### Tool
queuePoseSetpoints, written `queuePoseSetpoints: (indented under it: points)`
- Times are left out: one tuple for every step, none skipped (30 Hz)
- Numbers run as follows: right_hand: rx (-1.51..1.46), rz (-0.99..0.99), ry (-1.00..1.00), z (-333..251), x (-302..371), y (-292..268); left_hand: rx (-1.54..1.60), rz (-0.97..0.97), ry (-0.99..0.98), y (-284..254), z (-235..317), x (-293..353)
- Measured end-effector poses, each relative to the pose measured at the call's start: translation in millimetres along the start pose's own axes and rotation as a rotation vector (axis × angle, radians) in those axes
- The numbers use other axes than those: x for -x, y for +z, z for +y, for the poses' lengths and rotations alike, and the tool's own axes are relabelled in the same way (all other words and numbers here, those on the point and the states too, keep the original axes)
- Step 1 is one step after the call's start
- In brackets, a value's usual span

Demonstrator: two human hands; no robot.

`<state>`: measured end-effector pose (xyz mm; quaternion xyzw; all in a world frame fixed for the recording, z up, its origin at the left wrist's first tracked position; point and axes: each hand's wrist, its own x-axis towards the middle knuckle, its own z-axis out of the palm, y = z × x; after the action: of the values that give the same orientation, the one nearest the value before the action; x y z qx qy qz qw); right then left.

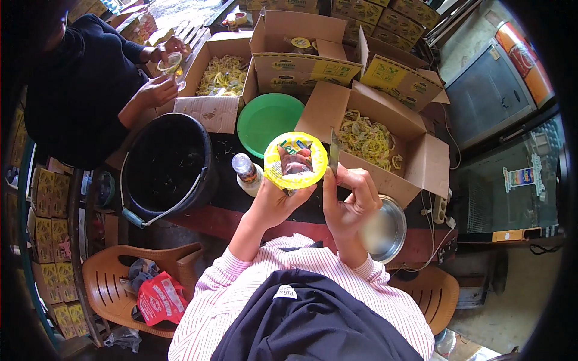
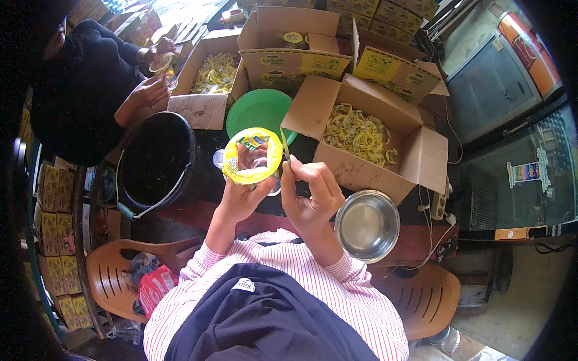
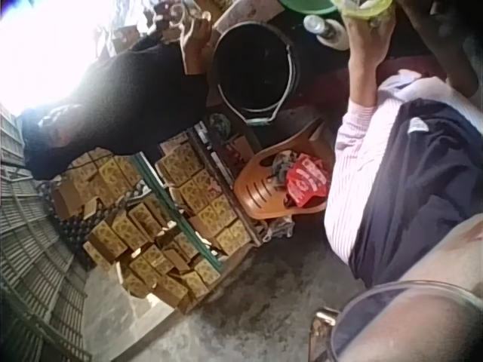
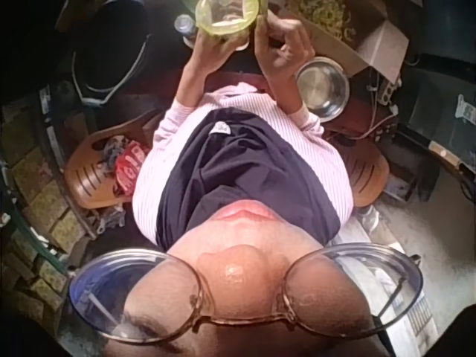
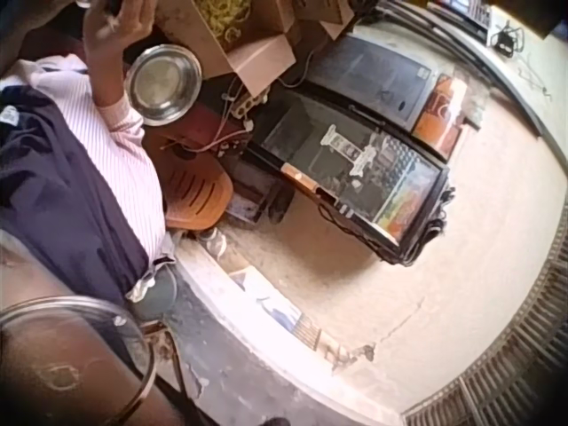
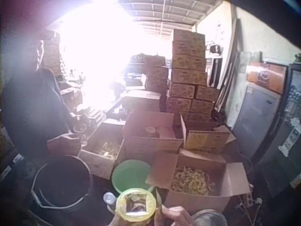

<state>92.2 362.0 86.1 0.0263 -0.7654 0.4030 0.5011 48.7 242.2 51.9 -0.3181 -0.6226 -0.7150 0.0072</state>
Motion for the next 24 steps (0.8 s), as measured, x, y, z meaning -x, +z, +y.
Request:
queuePoseSetpoints:
  points:
    - [-0.003, -0.007, -0.015, -0.2, -0.1, 0.2, 0.020, 0.016, 0.008, 0.5, -0.8, 0.1]
    - [-0.007, -0.015, -0.029, -0.6, -0.7, 0.5, 0.019, 0.011, -0.016, 0.3, -0.4, 0.6]
    - [-0.010, -0.022, -0.044, -0.7, -1.0, 0.8, 0.017, 0.006, -0.040, -0.2, 0.4, 1.5]
    - [0.006, -0.014, -0.057, 0.2, -0.8, 1.0, 0.015, 0.000, -0.064, -0.6, 1.0, 1.9]
    - [0.021, -0.006, -0.070, 1.7, -0.1, 1.3, -0.039, -0.022, -0.043, -1.7, 0.8, 1.6]
    - [0.036, 0.002, -0.082, 3.0, 0.5, 1.5, -0.094, -0.044, -0.023, -3.3, 0.3, 1.0]
    - [0.038, 0.001, -0.071, 4.4, 0.6, 1.4, -0.146, -0.068, -0.003, -3.6, -0.6, 0.7]
    - [0.041, 0.000, -0.059, 5.9, 0.5, 1.1, -0.131, -0.068, -0.017, -2.9, -1.3, 1.3]
    - [0.043, -0.001, -0.048, 7.1, 0.2, 0.7, -0.116, -0.068, -0.031, -2.0, -1.9, 2.4]
    - [0.007, -0.013, -0.034, 7.7, -0.6, 0.1, -0.104, -0.067, -0.045, -1.7, -1.5, 3.1]
    - [-0.029, -0.025, -0.020, 8.4, -1.4, -0.8, -0.095, -0.079, -0.058, -2.8, -0.6, 2.7]
    - [-0.066, -0.037, -0.006, 8.6, -1.9, -1.6, -0.086, -0.091, -0.071, -4.8, 0.9, 2.0]
    - [-0.058, -0.042, -0.004, 8.8, -1.8, -2.2, -0.076, -0.101, -0.084, -6.0, 1.3, 1.6]
    - [-0.051, -0.047, -0.003, 8.8, -1.7, -2.9, -0.078, -0.099, -0.071, -6.2, -0.1, 2.0]
    - [-0.043, -0.052, -0.002, 8.9, -1.7, -3.5, -0.080, -0.096, -0.057, -6.3, -2.5, 2.7]
    - [-0.039, -0.056, 0.000, 8.9, -1.9, -3.7, -0.084, -0.092, -0.045, -6.8, -3.4, 3.6]
    - [-0.036, -0.059, 0.002, 9.1, -2.4, -4.0, -0.076, -0.091, -0.060, -6.9, -2.7, 4.5]
    - [-0.033, -0.063, 0.003, 9.4, -2.7, -4.2, -0.068, -0.090, -0.075, -6.7, -1.6, 5.7]
    - [-0.047, -0.071, 0.010, 10.0, -3.0, -5.3, -0.055, -0.092, -0.090, -5.7, -1.3, 6.0]
    - [-0.061, -0.079, 0.017, 10.6, -3.2, -6.2, -0.070, -0.126, -0.083, -6.5, -1.8, 5.7]
    - [-0.075, -0.087, 0.024, 11.2, -3.4, -7.2, -0.084, -0.159, -0.076, -8.4, -3.0, 5.5]
    - [-0.072, -0.091, 0.021, 11.4, -4.1, -7.6, -0.102, -0.189, -0.069, -9.9, -4.0, 6.0]
    - [-0.069, -0.095, 0.018, 11.4, -5.2, -8.0, -0.065, -0.180, -0.076, -9.2, -5.7, 7.7]
    - [-0.065, -0.098, 0.016, 11.3, -6.0, -8.1, -0.028, -0.172, -0.082, -7.3, -7.8, 10.3]
